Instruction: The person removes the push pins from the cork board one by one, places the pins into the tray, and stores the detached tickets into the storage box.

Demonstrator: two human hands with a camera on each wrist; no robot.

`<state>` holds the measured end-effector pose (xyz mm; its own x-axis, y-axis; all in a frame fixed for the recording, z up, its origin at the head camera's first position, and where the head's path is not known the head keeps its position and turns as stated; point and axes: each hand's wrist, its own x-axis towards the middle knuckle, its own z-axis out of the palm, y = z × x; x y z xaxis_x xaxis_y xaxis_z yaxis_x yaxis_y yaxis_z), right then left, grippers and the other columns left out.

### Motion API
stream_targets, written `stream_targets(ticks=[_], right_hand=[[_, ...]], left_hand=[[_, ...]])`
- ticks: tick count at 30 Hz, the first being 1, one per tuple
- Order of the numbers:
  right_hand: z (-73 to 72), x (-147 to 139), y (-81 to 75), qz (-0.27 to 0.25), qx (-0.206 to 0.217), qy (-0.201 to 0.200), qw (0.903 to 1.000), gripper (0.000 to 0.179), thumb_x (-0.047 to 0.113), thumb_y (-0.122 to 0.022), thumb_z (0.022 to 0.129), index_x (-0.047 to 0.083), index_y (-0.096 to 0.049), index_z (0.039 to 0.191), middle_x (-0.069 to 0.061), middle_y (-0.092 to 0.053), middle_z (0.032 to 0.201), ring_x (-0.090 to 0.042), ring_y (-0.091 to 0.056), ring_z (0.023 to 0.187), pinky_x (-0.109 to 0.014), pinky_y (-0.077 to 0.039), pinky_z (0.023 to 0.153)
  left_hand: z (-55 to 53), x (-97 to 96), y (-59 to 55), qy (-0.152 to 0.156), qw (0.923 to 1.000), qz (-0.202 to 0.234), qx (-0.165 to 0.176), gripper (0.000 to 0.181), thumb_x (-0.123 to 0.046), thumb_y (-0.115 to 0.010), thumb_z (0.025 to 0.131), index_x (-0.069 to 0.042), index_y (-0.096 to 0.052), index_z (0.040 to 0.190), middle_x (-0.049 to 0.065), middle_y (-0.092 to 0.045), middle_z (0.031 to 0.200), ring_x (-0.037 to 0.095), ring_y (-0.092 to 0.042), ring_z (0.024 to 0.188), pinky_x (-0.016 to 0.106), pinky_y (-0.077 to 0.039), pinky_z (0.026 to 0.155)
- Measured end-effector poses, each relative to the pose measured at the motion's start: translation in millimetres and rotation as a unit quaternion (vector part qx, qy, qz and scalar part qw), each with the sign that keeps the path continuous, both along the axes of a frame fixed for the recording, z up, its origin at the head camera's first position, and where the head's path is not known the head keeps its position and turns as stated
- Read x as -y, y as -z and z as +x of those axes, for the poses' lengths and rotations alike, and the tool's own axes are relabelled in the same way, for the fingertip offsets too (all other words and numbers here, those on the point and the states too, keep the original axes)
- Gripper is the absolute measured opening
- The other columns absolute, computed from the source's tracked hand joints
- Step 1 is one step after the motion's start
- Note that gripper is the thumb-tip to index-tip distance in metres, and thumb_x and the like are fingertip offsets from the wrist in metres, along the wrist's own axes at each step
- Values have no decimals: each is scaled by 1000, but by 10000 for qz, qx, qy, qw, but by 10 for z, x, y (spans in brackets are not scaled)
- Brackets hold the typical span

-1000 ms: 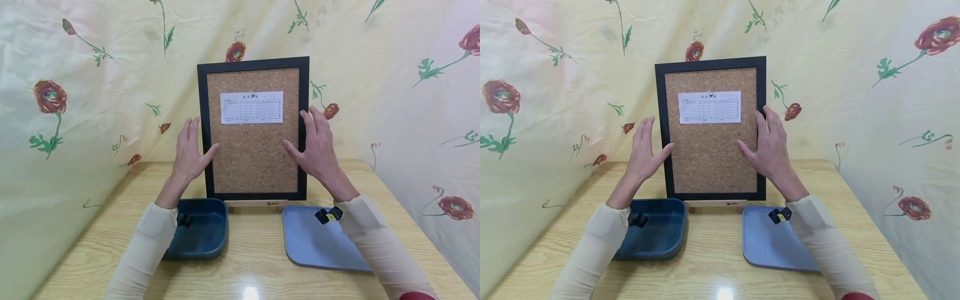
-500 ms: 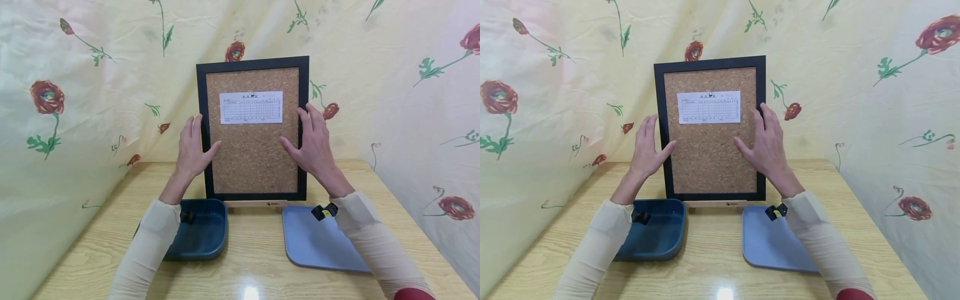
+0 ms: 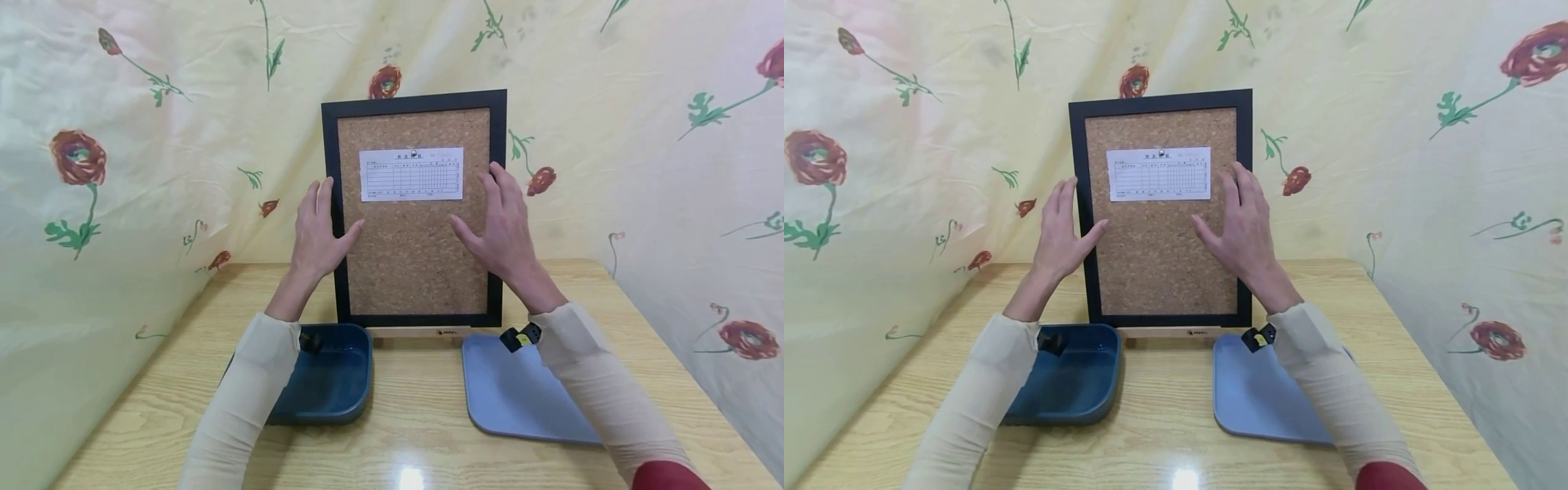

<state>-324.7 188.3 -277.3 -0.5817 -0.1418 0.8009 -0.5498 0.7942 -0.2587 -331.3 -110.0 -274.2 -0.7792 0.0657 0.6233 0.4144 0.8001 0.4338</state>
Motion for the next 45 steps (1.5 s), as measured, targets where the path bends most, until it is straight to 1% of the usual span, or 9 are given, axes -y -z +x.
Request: stream_targets(ticks=[8, 13, 17, 21, 26, 33, 40, 45], right_hand=[[-54, 40, -14, 91, 45, 61, 9999, 76, 36, -68, 89, -3, -38, 147, -26, -28, 161, -43, -26, 150, -64, -25, 119], [-79, 56, -30, 163, 35, 103, 9998, 76, 36, -68, 90, -4, -38, 147, -27, -27, 161, -42, -26, 150, -62, -25, 119], [-104, 81, -54, 130, 1, 64, 9999, 75, 36, -68, 90, -4, -39, 147, -26, -27, 161, -42, -26, 150, -62, -24, 119], [-130, 113, -74, 133, -99, -30, 9999, 74, 38, -68, 90, -3, -40, 146, -27, -28, 160, -42, -26, 150, -63, -24, 119], [-147, 139, -89, 162, -172, -68, 9997, 73, 37, -68, 90, -3, -40, 146, -28, -30, 159, -43, -26, 150, -63, -23, 119], [-175, 175, -130, 178, -178, -101, 9996, 72, 36, -68, 90, -3, -41, 145, -27, -32, 157, -42, -28, 148, -62, -24, 119], [-214, 224, -149, 230, -259, -129, 9993, 71, 34, -69, 90, -3, -40, 145, -26, -33, 156, -42, -31, 146, -59, -25, 118], [-249, 246, -149, 145, -189, -132, 9996, 72, 33, -69, 90, -2, -40, 145, -26, -33, 157, -41, -30, 147, -57, -25, 119]], left_hand=[[-55, -20, 19, -24, 10000, -84, 32, 86, -45, -65, 92, -13, -21, 159, 23, -21, 164, 42, -26, 151, 63, -28, 119], [-91, -35, 9, -39, 9999, -112, 38, 87, -45, -65, 92, -13, -21, 159, 22, -20, 165, 42, -25, 151, 63, -27, 119], [-120, -43, -9, -18, 9999, -103, 40, 87, -46, -63, 92, -13, -19, 160, 22, -19, 165, 42, -23, 152, 63, -26, 119], [-150, -52, -18, 58, 9999, -106, -44, 87, -45, -64, 92, -11, -20, 160, 24, -20, 164, 43, -24, 151, 63, -26, 119], [-172, -66, -28, 102, 9999, -96, -82, 86, -44, -64, 92, -10, -21, 159, 25, -20, 164, 44, -24, 151, 62, -27, 119], [-208, -83, -52, 30, 9999, -165, -32, 86, -44, -64, 93, -11, -21, 159, 25, -20, 164, 43, -24, 152, 61, -26, 120], [-234, -102, -74, 48, 9998, -178, 3, 86, -43, -64, 93, -9, -21, 159, 24, -18, 165, 42, -22, 152, 60, -25, 121], [-267, -118, -86, 15, 9998, -208, -27, 85, -43, -64, 93, -9, -22, 159, 24, -18, 165, 42, -23, 152, 59, -25, 121]])
